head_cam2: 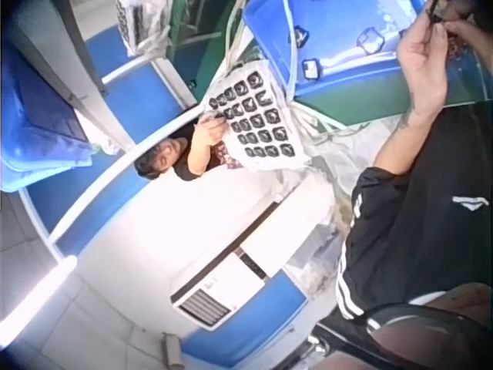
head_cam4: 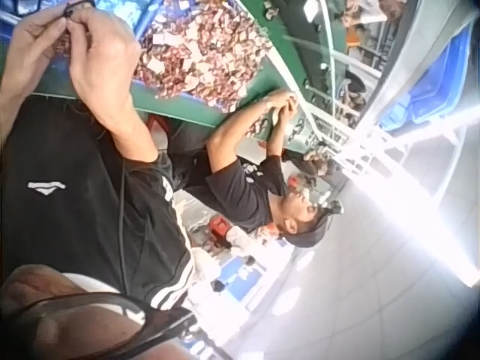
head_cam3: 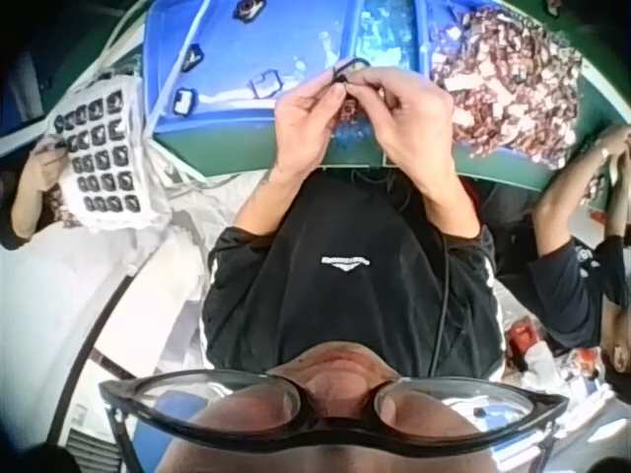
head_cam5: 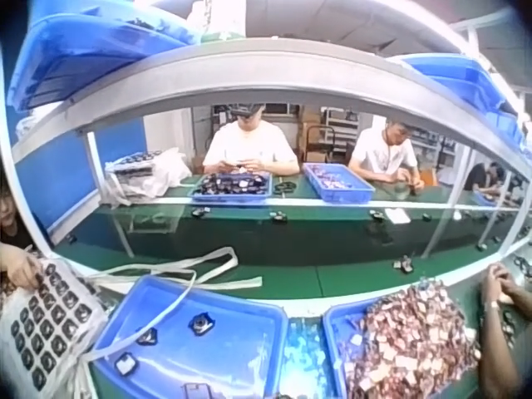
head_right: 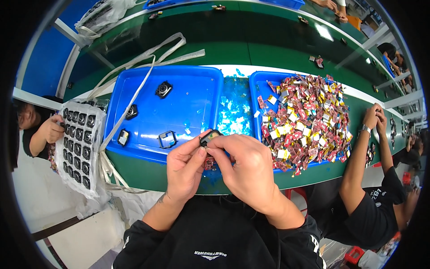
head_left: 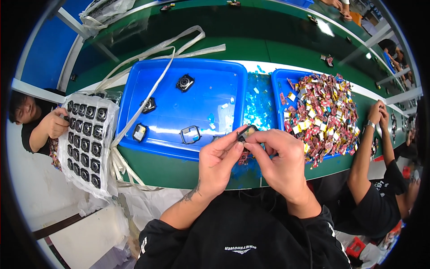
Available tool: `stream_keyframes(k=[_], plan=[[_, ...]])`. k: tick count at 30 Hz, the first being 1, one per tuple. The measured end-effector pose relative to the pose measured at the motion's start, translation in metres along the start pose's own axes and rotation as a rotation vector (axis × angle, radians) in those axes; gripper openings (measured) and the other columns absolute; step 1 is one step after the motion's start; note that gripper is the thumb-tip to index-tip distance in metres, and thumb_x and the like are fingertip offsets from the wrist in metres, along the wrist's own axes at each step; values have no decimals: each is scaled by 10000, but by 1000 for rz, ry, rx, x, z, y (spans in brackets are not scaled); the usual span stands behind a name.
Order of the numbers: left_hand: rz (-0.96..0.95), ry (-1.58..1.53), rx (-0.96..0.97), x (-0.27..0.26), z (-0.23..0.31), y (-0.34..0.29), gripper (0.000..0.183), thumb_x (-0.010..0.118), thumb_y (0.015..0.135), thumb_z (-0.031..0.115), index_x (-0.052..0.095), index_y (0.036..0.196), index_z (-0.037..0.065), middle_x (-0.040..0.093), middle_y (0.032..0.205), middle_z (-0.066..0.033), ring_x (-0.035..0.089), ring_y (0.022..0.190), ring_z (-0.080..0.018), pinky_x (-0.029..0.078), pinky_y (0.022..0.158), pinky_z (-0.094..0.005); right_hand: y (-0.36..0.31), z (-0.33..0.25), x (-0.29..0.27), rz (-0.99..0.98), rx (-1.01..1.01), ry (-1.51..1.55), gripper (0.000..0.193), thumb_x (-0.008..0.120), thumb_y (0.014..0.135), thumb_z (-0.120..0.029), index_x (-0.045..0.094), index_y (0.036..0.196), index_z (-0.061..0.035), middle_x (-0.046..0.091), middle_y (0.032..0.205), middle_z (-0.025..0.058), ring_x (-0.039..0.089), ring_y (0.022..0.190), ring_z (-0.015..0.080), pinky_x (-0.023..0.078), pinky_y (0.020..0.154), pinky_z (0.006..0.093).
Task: The recorder is assembling small electronic components, specifically placing smartwatch internal parts into blue trays on a production line.
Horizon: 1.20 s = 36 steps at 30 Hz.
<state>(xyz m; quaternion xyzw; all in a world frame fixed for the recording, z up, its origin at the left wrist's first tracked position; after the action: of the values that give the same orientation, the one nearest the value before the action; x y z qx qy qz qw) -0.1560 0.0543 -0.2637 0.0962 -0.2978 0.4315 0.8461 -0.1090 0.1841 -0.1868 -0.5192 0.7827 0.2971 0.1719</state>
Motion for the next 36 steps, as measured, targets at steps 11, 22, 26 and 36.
stream_keyframes(k=[11, 22, 26, 36], plan=[[-32, 7, 26, 0, 2, -4, 406, 540, 978, 19, 468, 1359, -102, 610, 1259, -164, 592, 1137, -165, 467, 988, -285, -1, 3, 0, -71, 169, 60, 83, 718, 783, -12, 692, 862, -14, 685, 765, 100, 591, 548, 207, 456, 508, 316], [-74, -22, 6, -3, -6, -7, 415, 541, 976, 9, 464, 1372, -90, 606, 1270, -167, 581, 1135, -143, 468, 963, -266, 5, 1, -4, -74, 216, 73, 68, 756, 724, -28, 688, 730, -21, 629, 614, -1, 391, 455, 37, 294, 433, 236], [-88, -18, 40, -5, -2, -9, 406, 530, 984, 18, 464, 1368, -95, 610, 1263, -161, 581, 1121, -134, 475, 946, -260, 1, 4, -8, -93, 197, 49, 214, 782, 693, -35, 568, 691, -35, 552, 641, 1, 441, 535, 53, 327, 476, 221], [-85, 89, 121, -1, -7, -19, 390, 541, 989, 41, 489, 1351, -95, 632, 1228, -135, 582, 1071, -108, 465, 924, -238, -3, 15, 0, -94, 168, 366, 340, 768, 684, 14, 518, 908, -39, 559, 822, 47, 524, 693, 152, 456, 631, 293]])
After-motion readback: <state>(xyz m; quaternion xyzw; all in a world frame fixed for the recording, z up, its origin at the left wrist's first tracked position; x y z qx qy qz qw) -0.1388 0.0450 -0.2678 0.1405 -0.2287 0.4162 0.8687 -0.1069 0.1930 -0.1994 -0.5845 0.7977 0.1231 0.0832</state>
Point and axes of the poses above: each hand's wrist, its own y-axis towards the middle knuckle, its own x-axis out of the palm, z = x × y, the point moved 3 cm from there along y, towards the middle knuckle
